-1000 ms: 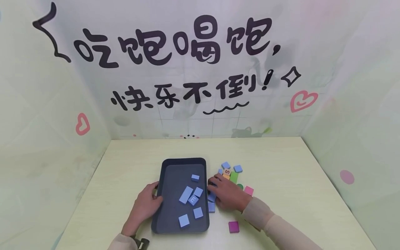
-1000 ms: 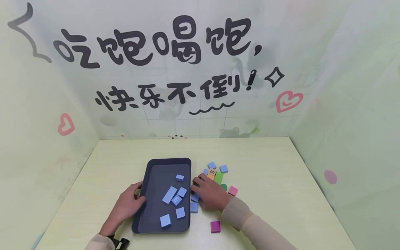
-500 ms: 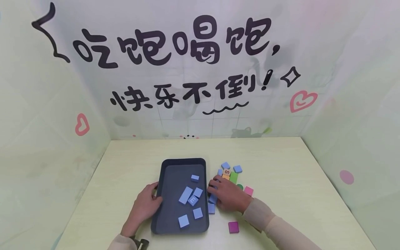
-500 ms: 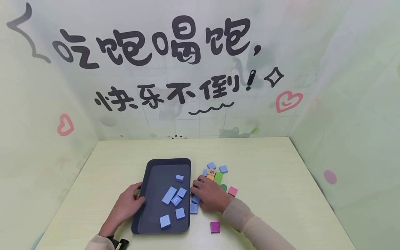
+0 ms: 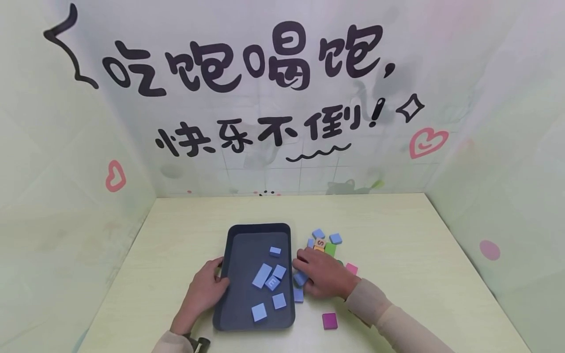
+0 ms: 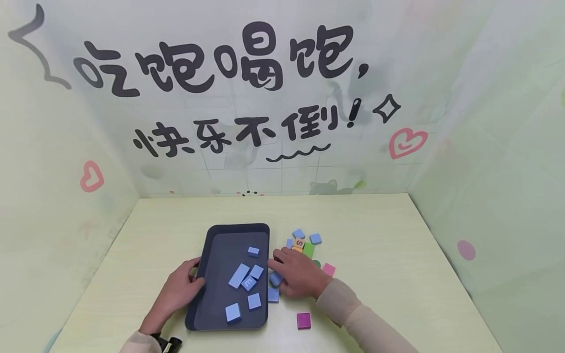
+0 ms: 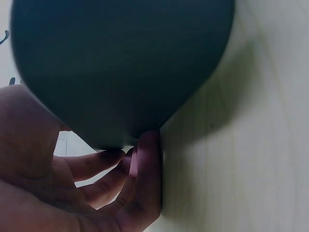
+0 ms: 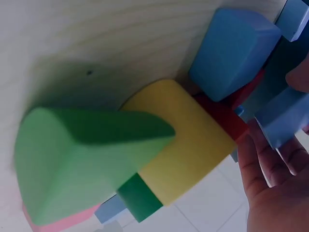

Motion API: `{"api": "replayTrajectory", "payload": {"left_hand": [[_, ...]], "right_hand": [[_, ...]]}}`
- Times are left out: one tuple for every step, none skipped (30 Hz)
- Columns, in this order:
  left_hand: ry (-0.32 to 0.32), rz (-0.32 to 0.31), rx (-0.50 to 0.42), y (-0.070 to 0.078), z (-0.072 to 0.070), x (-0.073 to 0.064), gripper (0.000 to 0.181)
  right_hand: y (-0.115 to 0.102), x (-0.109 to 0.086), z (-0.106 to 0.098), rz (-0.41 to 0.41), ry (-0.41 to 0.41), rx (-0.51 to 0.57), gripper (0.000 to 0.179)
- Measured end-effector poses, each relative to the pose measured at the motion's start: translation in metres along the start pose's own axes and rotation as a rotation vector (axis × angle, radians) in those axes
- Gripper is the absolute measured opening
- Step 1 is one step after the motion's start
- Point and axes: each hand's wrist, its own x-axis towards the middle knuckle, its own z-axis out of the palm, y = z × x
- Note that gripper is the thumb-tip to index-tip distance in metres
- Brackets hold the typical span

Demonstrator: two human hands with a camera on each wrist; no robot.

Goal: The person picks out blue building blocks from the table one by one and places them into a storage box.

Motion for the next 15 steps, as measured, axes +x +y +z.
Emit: {"api": "replayTrajectory", "payload": {"left_hand": [[0.0, 0.0, -0.001, 0.0002, -0.0001, -0.0001, 0.061], [0.0, 0.0, -0.001, 0.0004, -0.0002, -0.0002, 0.061], [-0.001, -0.001, -0.001, 0.0006, -0.0003, -0.0004, 0.061], [-0.002, -0.002, 0.0, 0.0007, -0.0003, -0.0005, 0.061], [-0.001, -0.003, 0.0, 0.0008, -0.0005, -0.0006, 0.061], [-0.002, -0.003, 0.0, 0.0009, -0.0007, -0.0008, 0.061], [-0.002, -0.004, 0.0, 0.0011, -0.001, -0.0009, 0.061], [-0.002, -0.004, 0.0, 0.0012, -0.0012, -0.001, 0.061], [-0.002, -0.004, -0.001, 0.0014, -0.0015, -0.0011, 0.061], [-0.001, -0.003, -0.002, 0.0014, -0.0016, -0.0011, 0.061], [0.0, -0.001, -0.003, 0.0015, -0.0017, -0.0012, 0.061], [0.001, 0.001, -0.005, 0.0015, -0.0018, -0.0012, 0.06], [0.002, 0.003, -0.005, 0.0015, -0.0017, -0.0013, 0.06], [0.003, 0.004, -0.007, 0.0015, -0.0017, -0.0013, 0.06], [0.003, 0.006, -0.007, 0.0014, -0.0016, -0.0013, 0.06]], "right_hand": [[-0.0003, 0.0002, -0.0008, 0.004, -0.001, 0.007, 0.031], [-0.0005, 0.0005, -0.0017, 0.007, -0.001, 0.017, 0.031], [-0.0006, 0.0007, -0.0025, 0.01, -0.003, 0.024, 0.031], [-0.0007, 0.0009, -0.0035, 0.011, -0.004, 0.031, 0.031], [-0.0008, 0.0013, -0.0044, 0.011, -0.005, 0.034, 0.031], [-0.0007, 0.0014, -0.0052, 0.011, -0.007, 0.036, 0.032], [-0.0005, 0.0019, -0.0058, 0.01, -0.008, 0.034, 0.032], [-0.0004, 0.0023, -0.0061, 0.009, -0.007, 0.033, 0.033], [-0.0003, 0.0028, -0.0065, 0.009, -0.006, 0.03, 0.033], [-0.0004, 0.0034, -0.0068, 0.008, -0.003, 0.029, 0.033], [-0.0005, 0.0041, -0.007, 0.008, 0.0, 0.028, 0.033], [-0.0005, 0.0049, -0.0072, 0.008, 0.005, 0.029, 0.033], [-0.0008, 0.0059, -0.0074, 0.007, 0.013, 0.03, 0.032], [-0.0011, 0.0069, -0.0074, 0.008, 0.019, 0.032, 0.031], [-0.0014, 0.0079, -0.0073, 0.009, 0.024, 0.034, 0.03]]}}
